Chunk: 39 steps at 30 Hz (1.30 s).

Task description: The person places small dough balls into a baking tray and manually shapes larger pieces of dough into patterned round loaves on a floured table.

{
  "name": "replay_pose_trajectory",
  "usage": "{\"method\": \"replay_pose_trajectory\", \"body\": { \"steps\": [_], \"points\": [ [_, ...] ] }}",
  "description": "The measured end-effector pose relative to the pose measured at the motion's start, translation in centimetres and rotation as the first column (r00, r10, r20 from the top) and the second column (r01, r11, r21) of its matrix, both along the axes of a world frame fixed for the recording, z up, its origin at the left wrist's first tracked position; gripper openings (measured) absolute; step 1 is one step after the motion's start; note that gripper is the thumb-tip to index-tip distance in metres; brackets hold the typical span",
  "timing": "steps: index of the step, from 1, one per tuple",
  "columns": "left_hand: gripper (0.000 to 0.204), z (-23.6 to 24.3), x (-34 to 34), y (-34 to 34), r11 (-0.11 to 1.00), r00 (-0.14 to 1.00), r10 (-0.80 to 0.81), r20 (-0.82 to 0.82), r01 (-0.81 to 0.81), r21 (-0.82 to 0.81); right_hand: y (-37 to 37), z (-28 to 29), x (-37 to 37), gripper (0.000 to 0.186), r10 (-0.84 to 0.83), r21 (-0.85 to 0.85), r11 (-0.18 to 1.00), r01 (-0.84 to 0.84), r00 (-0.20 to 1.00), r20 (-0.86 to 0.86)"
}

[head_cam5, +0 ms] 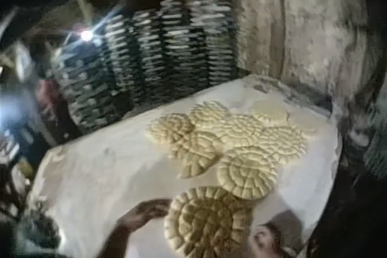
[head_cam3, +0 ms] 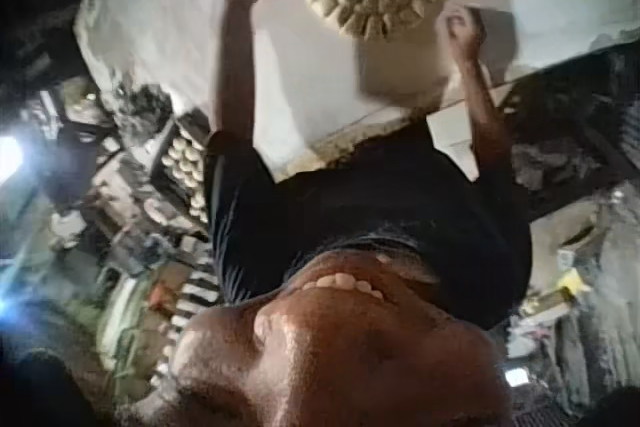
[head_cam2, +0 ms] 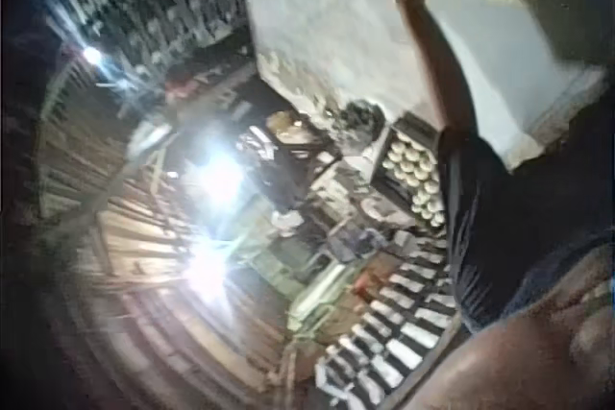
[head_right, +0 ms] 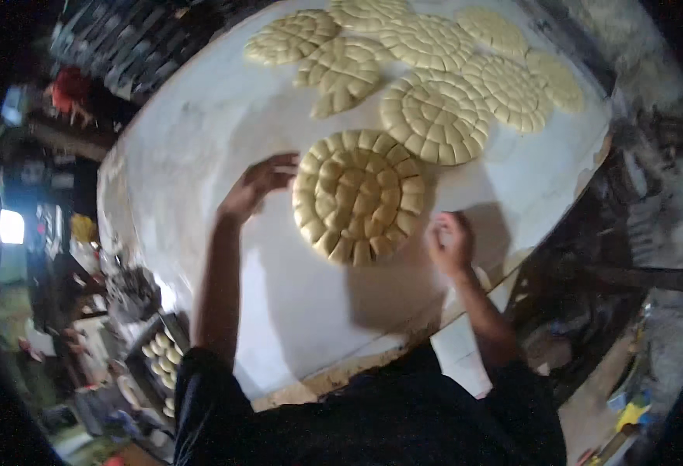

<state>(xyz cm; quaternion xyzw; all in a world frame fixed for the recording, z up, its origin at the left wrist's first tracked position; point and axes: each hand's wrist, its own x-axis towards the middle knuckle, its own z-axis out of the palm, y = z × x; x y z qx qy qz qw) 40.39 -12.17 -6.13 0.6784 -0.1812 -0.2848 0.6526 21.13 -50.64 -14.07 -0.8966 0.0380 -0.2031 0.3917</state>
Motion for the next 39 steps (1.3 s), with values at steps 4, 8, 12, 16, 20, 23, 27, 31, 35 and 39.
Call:
{"method": "replay_pose_trajectory", "body": {
  "steps": [4, 8, 12, 16, 20, 23, 27, 31, 35, 39],
  "points": [
    [0.054, -11.1, 14.4, -2.7, 0.619, 0.739, 0.634, 0.229, -0.662, 0.423, -6.2, -1.3, -0.1, 0.018, 0.003, -0.095, 0.995, 0.002, 0.999, 0.049],
    [0.038, -10.5, 16.7, -20.2, 0.37, 0.723, 0.366, 0.586, -0.691, 0.621, -8.9, -2.6, -1.6, 0.012, -0.121, -0.108, 0.987, 0.115, 0.992, -0.043],
    [0.022, -8.6, 18.7, -19.9, 0.57, 0.463, 0.773, -0.433, -0.807, 0.154, -9.1, -2.1, -1.0, 0.012, -0.111, -0.115, 0.988, 0.106, 0.993, -0.042],
    [0.009, -8.5, 17.7, -18.9, 0.6, 0.426, 0.731, -0.534, -0.774, 0.203, -9.1, -1.8, -1.1, 0.011, -0.058, -0.069, 0.996, 0.055, 0.997, -0.045],
    [0.017, -7.0, 11.0, -16.0, 0.677, 0.473, 0.596, -0.649, -0.73, 0.09, -8.9, -2.1, -1.0, 0.008, -0.092, -0.072, 0.993, 0.096, 0.994, 0.064],
    [0.007, -4.4, 2.8, -15.7, 0.631, 0.484, 0.771, -0.415, -0.672, 0.388, -8.8, -1.7, -1.5, 0.01, -0.077, 0.0, 0.997, 0.077, 0.995, 0.065],
    [0.033, -3.8, -11.7, -11.1, 0.604, 0.597, 0.797, -0.091, -0.784, 0.147, -6.5, -3.5, -2.0, 0.021, -0.061, 0.191, 0.98, 0.054, 0.998, 0.029],
    [0.047, -1.6, -28.6, -7.2, 0.763, 0.763, 0.646, -0.019, -0.646, 0.03, 5.8, 0.1, -8.8, 0.032, 0.484, 0.496, 0.798, -0.344, 0.856, -0.184],
    [0.032, 3.4, -39.1, -2.1, 0.729, 0.724, 0.682, 0.105, -0.684, -0.018, 22.4, 2.6, -17.8, 0.036, 0.661, 0.953, 0.168, -0.253, 0.746, 0.081],
    [0.026, 4.6, -43.8, 5.5, 0.629, 0.612, 0.777, 0.147, -0.761, -0.157, 28.1, 6.5, -18.9, 0.032, 0.6, 0.913, 0.289, -0.287, 0.798, 0.061]
  ]
}}
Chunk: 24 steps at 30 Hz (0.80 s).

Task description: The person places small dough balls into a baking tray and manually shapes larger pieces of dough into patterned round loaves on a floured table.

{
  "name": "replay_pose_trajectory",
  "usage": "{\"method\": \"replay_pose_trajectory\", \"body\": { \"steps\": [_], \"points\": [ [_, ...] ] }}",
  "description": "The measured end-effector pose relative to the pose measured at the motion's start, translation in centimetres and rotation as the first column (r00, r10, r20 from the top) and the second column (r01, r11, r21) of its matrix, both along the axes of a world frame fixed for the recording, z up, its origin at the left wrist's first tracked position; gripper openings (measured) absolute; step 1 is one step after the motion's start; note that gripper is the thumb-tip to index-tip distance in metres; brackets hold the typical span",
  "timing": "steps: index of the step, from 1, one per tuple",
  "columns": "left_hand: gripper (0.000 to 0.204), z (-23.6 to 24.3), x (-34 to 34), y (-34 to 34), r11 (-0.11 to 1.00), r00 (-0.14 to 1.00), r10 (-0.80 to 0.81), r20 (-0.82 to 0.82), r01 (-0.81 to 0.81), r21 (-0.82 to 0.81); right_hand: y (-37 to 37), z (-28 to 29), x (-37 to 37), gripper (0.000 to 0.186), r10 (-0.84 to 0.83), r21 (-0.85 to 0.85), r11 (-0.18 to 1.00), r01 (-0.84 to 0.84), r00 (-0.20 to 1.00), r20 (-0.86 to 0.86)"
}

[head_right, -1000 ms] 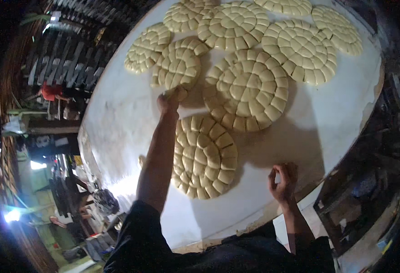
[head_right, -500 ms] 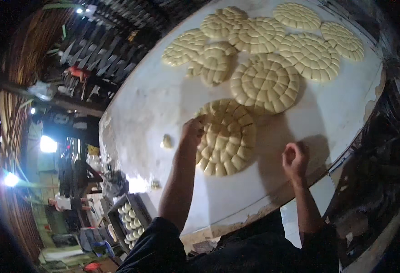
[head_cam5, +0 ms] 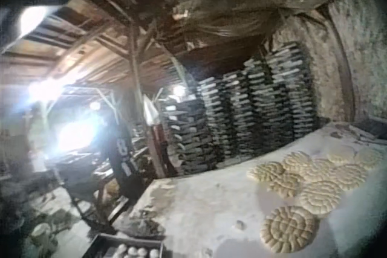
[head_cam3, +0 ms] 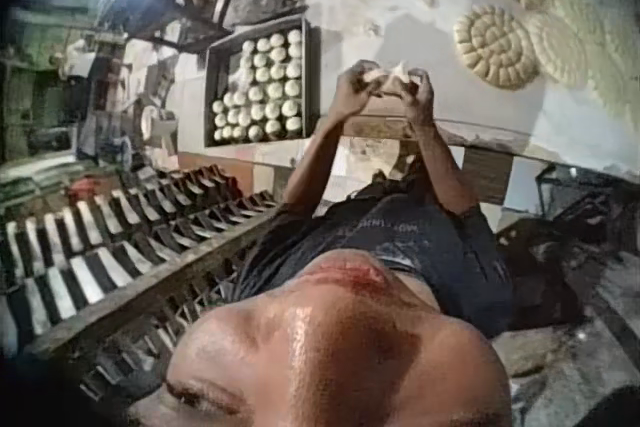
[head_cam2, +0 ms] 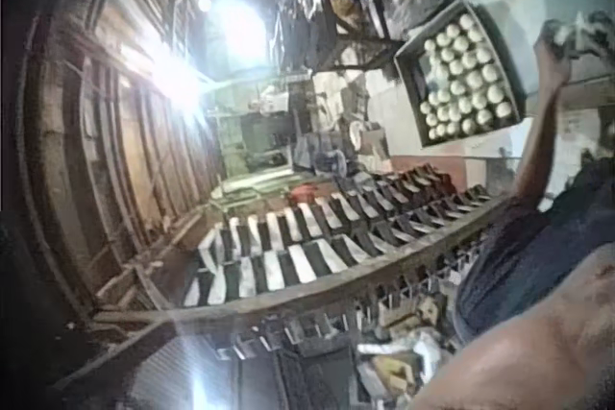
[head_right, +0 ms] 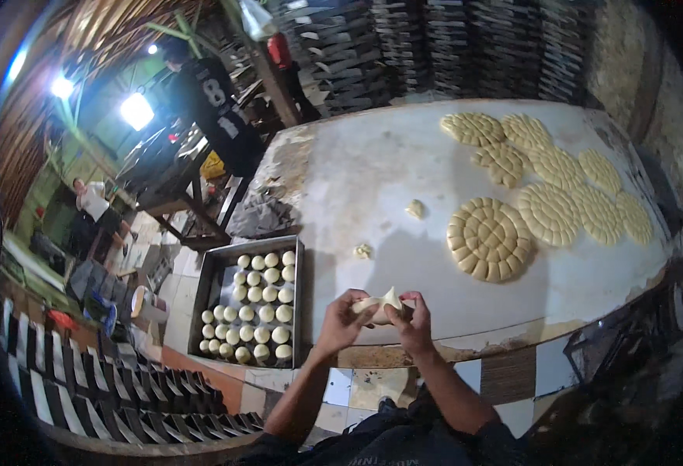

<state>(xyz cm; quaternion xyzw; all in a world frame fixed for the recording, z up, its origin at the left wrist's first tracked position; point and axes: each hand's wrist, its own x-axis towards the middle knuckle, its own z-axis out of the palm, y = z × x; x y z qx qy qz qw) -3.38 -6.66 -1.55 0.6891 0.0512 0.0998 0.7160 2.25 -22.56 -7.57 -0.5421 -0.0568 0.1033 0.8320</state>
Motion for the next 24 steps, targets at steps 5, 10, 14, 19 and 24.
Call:
{"method": "replay_pose_trajectory", "body": {
  "steps": [5, 10, 14, 19, 24],
  "points": [
    [0.023, -0.6, -3.5, 3.7, 0.971, 0.983, 0.18, 0.03, -0.182, 0.152, -1.8, 3.4, 2.2, 0.028, 0.014, 0.058, 0.998, -0.007, 0.992, -0.128],
    [0.027, -10.3, -4.0, 3.7, 0.892, 0.903, 0.428, -0.037, -0.415, 0.182, -6.3, -0.7, 6.5, 0.023, -0.172, -0.309, 0.922, 0.232, 0.962, 0.211],
    [0.032, -17.6, -4.6, 6.2, 0.265, 0.995, 0.009, 0.101, -0.099, 0.959, -14.4, -7.6, 7.4, 0.027, 0.531, -0.854, 0.5, 0.144, 0.728, 0.434],
    [0.041, -12.8, 5.9, 5.9, 0.331, 0.896, 0.416, 0.155, -0.308, 0.892, -10.8, -5.7, 14.8, 0.025, 0.685, -0.786, 0.427, 0.447, 0.407, 0.604],
    [0.027, -14.3, 8.4, -2.0, 0.447, 0.943, 0.318, 0.102, -0.244, 0.861, -5.0, -8.1, 10.7, 0.022, 0.607, -0.741, 0.62, 0.256, 0.441, 0.661]
  ]
}}
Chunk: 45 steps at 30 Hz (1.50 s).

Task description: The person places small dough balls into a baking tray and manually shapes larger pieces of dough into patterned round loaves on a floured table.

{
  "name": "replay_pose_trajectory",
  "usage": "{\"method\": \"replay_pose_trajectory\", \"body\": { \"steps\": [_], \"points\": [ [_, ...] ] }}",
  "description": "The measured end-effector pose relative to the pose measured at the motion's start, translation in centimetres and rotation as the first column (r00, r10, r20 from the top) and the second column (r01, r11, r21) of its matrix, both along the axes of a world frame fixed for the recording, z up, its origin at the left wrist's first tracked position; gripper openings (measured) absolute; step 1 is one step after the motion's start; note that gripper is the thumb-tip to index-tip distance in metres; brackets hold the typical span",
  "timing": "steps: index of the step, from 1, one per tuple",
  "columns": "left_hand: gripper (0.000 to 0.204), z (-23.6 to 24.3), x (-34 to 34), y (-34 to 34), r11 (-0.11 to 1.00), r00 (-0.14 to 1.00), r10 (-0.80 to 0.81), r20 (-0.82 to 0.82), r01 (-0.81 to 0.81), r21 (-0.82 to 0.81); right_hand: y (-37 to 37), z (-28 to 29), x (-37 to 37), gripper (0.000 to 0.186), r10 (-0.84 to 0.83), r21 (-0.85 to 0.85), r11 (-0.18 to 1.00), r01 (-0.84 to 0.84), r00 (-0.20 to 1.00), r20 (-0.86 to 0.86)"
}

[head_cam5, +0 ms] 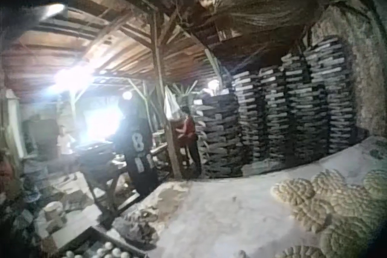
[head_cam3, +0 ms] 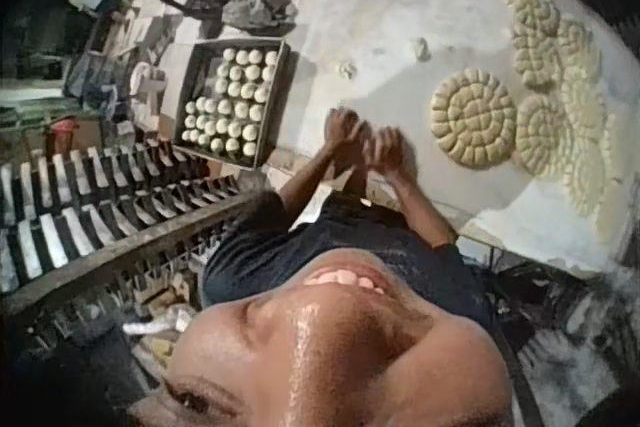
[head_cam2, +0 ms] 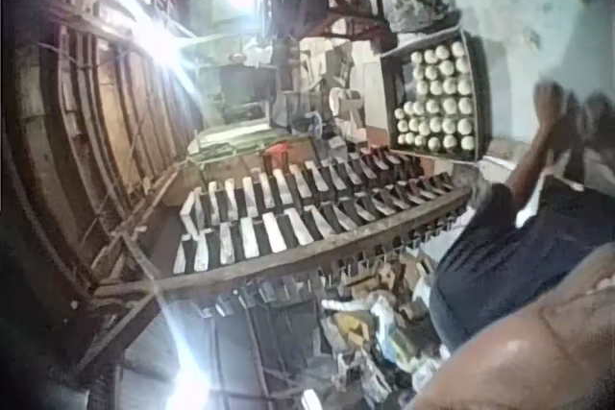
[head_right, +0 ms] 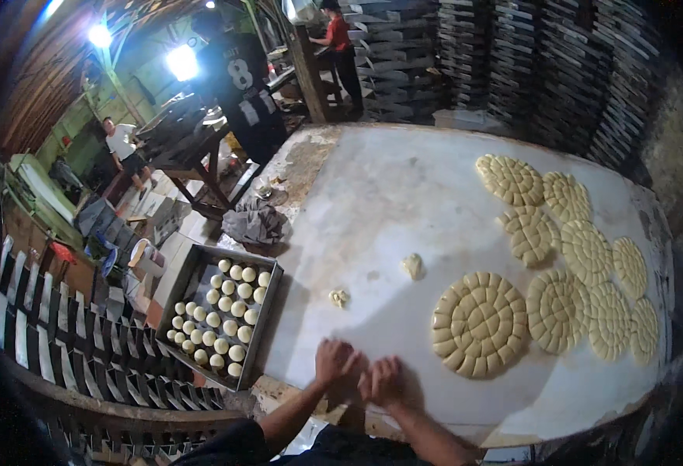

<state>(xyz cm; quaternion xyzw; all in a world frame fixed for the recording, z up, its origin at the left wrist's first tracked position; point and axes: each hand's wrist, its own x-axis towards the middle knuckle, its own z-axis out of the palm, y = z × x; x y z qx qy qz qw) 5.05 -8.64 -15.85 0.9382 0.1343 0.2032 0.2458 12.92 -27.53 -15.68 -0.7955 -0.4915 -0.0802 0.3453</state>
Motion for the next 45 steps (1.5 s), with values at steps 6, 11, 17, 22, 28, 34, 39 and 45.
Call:
{"method": "replay_pose_trajectory", "body": {
  "steps": [6, 11, 17, 22, 28, 34, 39, 45],
  "points": [
    [0.009, -5.8, -10.3, 7.6, 0.955, 0.923, -0.246, -0.296, 0.283, 0.089, -7.6, 1.9, 4.7, 0.017, 0.375, -0.259, 0.914, -0.313, 0.894, 0.246],
    [0.025, 2.3, 2.1, 6.7, 0.99, 0.992, 0.126, 0.02, -0.127, 0.054, 1.9, 1.7, 6.7, 0.016, 0.064, -0.08, 0.995, -0.053, 0.986, 0.151],
    [0.013, -2.9, -5.4, 4.5, 0.983, 0.985, -0.17, -0.001, 0.17, -0.073, -3.3, 2.9, 5.4, 0.018, 0.408, -0.284, 0.901, -0.327, 0.86, 0.305],
    [0.014, 1.9, -2.6, 11.9, 0.984, 0.991, 0.128, -0.038, -0.122, 0.129, 0.6, 3.9, 10.2, 0.013, 0.071, -0.169, 0.985, -0.035, 0.974, 0.214],
    [0.025, -1.1, 0.6, 8.9, 0.987, 0.974, -0.056, 0.222, 0.088, -0.138, 8.4, 1.0, 2.7, 0.007, -0.224, 0.018, 0.973, 0.23, 0.962, -0.156],
    [0.037, -0.5, -9.4, 9.7, 0.966, 0.949, -0.253, -0.187, 0.239, -0.095, 1.9, 0.4, 0.0, 0.018, -0.228, -0.088, 0.973, 0.215, 0.956, -0.183],
    [0.054, 13.1, -8.7, 14.4, 0.678, 0.964, -0.227, 0.136, 0.257, -0.689, 12.0, 6.0, -1.9, 0.036, 0.038, 0.056, 0.998, 0.04, 0.359, -0.933],
    [0.064, 16.8, -9.1, 18.6, 0.741, 0.91, -0.26, 0.322, 0.402, -0.538, 22.3, 14.6, -7.9, 0.031, 0.093, 0.114, 0.993, 0.008, 0.527, -0.845]
  ]
}}
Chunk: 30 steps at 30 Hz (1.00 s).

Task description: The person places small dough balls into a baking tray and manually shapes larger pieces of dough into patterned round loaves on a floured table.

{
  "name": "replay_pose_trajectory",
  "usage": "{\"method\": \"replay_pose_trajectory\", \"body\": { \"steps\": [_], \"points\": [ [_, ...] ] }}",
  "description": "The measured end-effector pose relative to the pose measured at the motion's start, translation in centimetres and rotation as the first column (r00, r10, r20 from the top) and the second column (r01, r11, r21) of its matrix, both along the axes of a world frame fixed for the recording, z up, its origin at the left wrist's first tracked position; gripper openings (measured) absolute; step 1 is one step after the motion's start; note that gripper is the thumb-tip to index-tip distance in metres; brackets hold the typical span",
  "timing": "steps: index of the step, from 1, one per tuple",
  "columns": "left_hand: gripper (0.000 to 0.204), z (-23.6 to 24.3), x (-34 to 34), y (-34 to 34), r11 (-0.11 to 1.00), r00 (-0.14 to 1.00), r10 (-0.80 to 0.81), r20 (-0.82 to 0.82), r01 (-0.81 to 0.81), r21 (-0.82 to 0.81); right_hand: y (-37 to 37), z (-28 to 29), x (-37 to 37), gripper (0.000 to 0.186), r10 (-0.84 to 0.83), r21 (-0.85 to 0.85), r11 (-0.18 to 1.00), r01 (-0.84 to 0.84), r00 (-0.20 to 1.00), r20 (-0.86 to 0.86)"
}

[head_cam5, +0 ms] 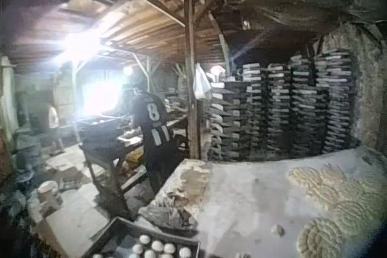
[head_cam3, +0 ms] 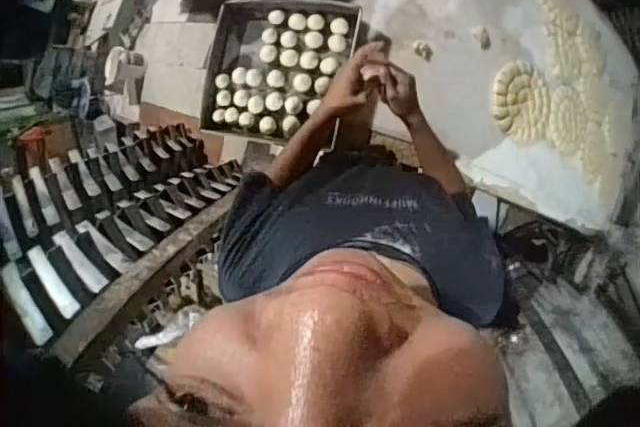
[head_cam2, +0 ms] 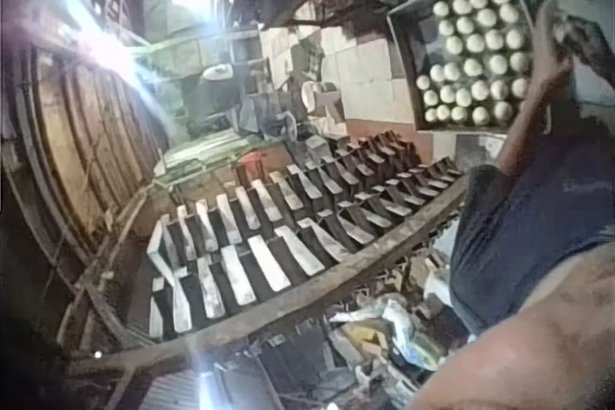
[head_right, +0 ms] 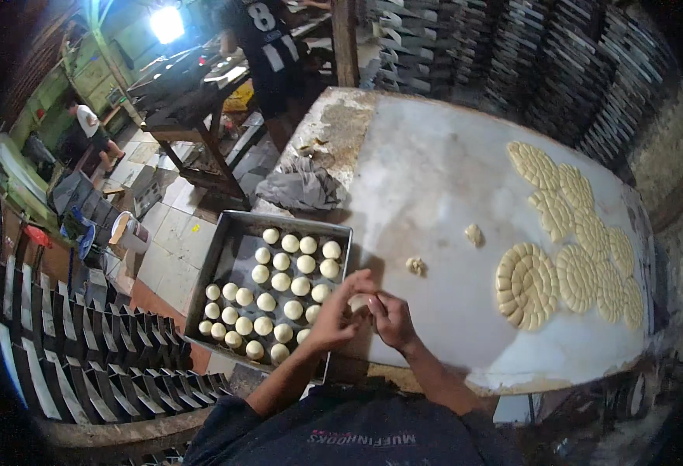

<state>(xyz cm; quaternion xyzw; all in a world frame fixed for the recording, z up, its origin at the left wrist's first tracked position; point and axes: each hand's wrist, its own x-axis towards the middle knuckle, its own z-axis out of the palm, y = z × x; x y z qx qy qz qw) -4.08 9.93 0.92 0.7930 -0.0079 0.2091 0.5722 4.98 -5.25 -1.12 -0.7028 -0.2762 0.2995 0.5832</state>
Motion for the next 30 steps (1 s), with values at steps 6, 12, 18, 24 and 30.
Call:
{"method": "replay_pose_trajectory", "body": {
  "steps": [6, 12, 18, 24, 30],
  "points": [
    [0.026, -0.7, -1.4, -2.3, 0.991, 0.811, -0.062, -0.582, 0.118, 0.058, -2.6, 0.5, 0.2, 0.021, 0.126, -0.097, 0.992, -0.081, 0.702, 0.701],
    [0.023, -2.2, -1.1, -5.8, 0.825, 0.792, -0.516, -0.326, 0.358, -0.437, -3.6, -7.1, 9.7, 0.019, -0.129, -0.076, 0.965, 0.25, 0.709, 0.693],
    [0.033, -8.5, 3.2, -11.5, 0.899, 0.768, 0.434, -0.471, -0.334, 0.283, -2.9, -14.4, 17.6, 0.021, -0.183, 0.007, 0.961, 0.276, 0.62, 0.763],
    [0.049, -18.8, -5.7, -12.0, 0.637, 0.872, 0.398, -0.286, -0.038, 0.77, -17.1, -14.2, 8.5, 0.022, 0.106, -0.054, 0.993, -0.11, 0.563, 0.819],
    [0.035, -15.1, 3.5, -6.7, 0.609, 0.803, 0.59, -0.09, -0.369, 0.702, -21.4, -9.8, 14.3, 0.016, 0.198, -0.247, 0.968, 0.054, 0.441, 0.875]
  ]
}}
